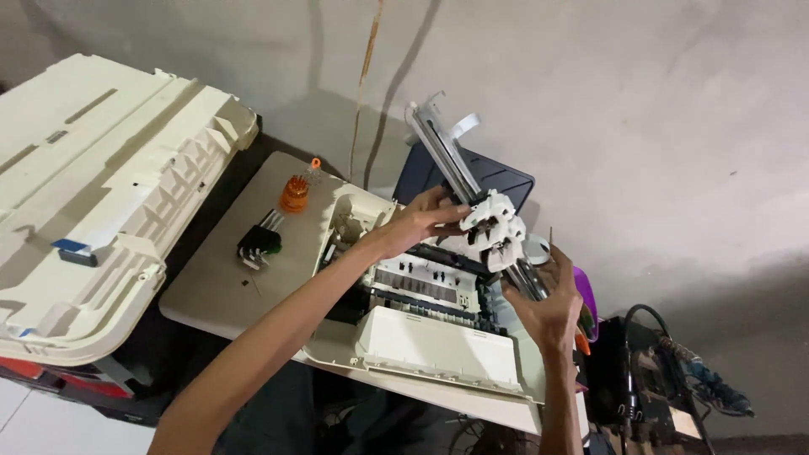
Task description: Disassembling and reassembling the internal carriage and rail system of a printer to secure components.
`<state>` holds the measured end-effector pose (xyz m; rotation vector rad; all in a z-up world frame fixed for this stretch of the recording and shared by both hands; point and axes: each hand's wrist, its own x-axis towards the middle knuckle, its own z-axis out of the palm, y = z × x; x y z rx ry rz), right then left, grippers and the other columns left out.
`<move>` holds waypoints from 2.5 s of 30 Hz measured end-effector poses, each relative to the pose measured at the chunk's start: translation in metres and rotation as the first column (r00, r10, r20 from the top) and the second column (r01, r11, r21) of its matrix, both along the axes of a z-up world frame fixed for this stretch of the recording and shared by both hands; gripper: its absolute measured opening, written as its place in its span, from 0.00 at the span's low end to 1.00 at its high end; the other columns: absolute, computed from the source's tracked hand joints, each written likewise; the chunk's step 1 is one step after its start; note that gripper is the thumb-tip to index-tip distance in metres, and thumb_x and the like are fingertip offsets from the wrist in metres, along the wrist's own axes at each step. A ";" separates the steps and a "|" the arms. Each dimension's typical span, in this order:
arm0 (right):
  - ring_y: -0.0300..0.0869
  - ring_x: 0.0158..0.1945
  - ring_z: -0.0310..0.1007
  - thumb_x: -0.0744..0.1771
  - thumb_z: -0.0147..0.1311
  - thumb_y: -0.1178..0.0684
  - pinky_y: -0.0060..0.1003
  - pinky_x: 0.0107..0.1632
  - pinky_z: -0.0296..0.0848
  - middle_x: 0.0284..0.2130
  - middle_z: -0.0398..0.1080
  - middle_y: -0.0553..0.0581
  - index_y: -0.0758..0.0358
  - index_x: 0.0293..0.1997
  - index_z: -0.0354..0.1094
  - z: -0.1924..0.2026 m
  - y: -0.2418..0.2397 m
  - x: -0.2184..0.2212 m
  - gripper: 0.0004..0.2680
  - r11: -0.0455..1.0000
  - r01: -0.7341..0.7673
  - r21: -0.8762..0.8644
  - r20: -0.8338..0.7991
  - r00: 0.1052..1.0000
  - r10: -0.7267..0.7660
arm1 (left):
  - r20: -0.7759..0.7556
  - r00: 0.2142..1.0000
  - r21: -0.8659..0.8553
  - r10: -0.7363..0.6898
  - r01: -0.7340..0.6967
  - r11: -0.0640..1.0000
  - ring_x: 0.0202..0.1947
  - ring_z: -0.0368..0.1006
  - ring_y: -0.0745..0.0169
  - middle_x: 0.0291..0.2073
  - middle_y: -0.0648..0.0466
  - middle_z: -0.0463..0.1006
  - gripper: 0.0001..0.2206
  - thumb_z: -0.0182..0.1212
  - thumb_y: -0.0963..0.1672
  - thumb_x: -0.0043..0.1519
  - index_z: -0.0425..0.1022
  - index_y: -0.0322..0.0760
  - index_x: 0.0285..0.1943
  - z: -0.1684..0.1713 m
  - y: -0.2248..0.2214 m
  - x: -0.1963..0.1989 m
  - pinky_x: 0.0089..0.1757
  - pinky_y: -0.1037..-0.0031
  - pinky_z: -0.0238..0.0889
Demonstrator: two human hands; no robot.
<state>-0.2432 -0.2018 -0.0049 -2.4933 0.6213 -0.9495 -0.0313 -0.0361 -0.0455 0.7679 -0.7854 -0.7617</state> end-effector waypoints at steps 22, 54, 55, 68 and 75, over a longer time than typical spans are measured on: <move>0.53 0.46 0.80 0.62 0.58 0.54 0.46 0.44 0.80 0.50 0.76 0.66 0.67 0.63 0.62 0.024 0.024 -0.045 0.22 0.700 -0.350 0.623 0.067 0.915 0.398 | 0.146 0.937 0.124 0.318 -0.337 0.933 0.40 0.71 0.65 0.35 0.59 0.69 0.19 0.64 0.52 0.59 0.66 0.43 0.52 0.050 0.042 -0.077 0.45 0.74 0.67; 0.45 0.46 0.83 0.55 0.56 0.26 0.49 0.39 0.82 0.44 0.81 0.51 0.49 0.73 0.59 0.071 0.037 -0.095 0.38 0.958 -0.180 -0.224 -0.476 0.878 0.054 | -0.215 0.962 0.322 0.170 -0.094 0.942 0.80 0.30 0.60 0.82 0.58 0.33 0.44 0.41 0.63 0.56 0.33 0.56 0.81 0.036 0.065 -0.149 0.68 0.52 0.43; 0.43 0.45 0.83 0.55 0.56 0.26 0.48 0.38 0.82 0.43 0.81 0.49 0.46 0.73 0.58 0.069 0.035 -0.094 0.38 0.958 -0.188 -0.218 -0.493 0.868 0.058 | -0.310 0.930 0.343 0.198 -0.085 0.936 0.80 0.31 0.60 0.81 0.59 0.36 0.47 0.44 0.64 0.52 0.35 0.55 0.81 0.039 0.066 -0.150 0.68 0.53 0.44; 0.46 0.46 0.85 0.54 0.56 0.25 0.52 0.45 0.84 0.46 0.81 0.51 0.44 0.74 0.55 0.073 0.018 -0.065 0.40 0.969 -0.242 -0.055 -0.671 0.727 0.144 | -0.592 0.780 0.143 0.201 -0.144 0.979 0.77 0.43 0.53 0.80 0.52 0.39 0.48 0.60 0.57 0.55 0.38 0.37 0.80 -0.018 0.061 -0.151 0.66 0.56 0.55; 0.45 0.54 0.81 0.55 0.65 0.33 0.53 0.53 0.81 0.48 0.81 0.54 0.38 0.72 0.58 0.066 0.017 -0.052 0.36 0.978 -0.185 0.096 -0.719 0.667 0.197 | -0.740 0.553 0.338 0.383 -0.186 0.922 0.43 0.76 0.55 0.47 0.40 0.79 0.33 0.63 0.49 0.54 0.70 0.22 0.66 0.011 0.065 -0.149 0.57 0.63 0.72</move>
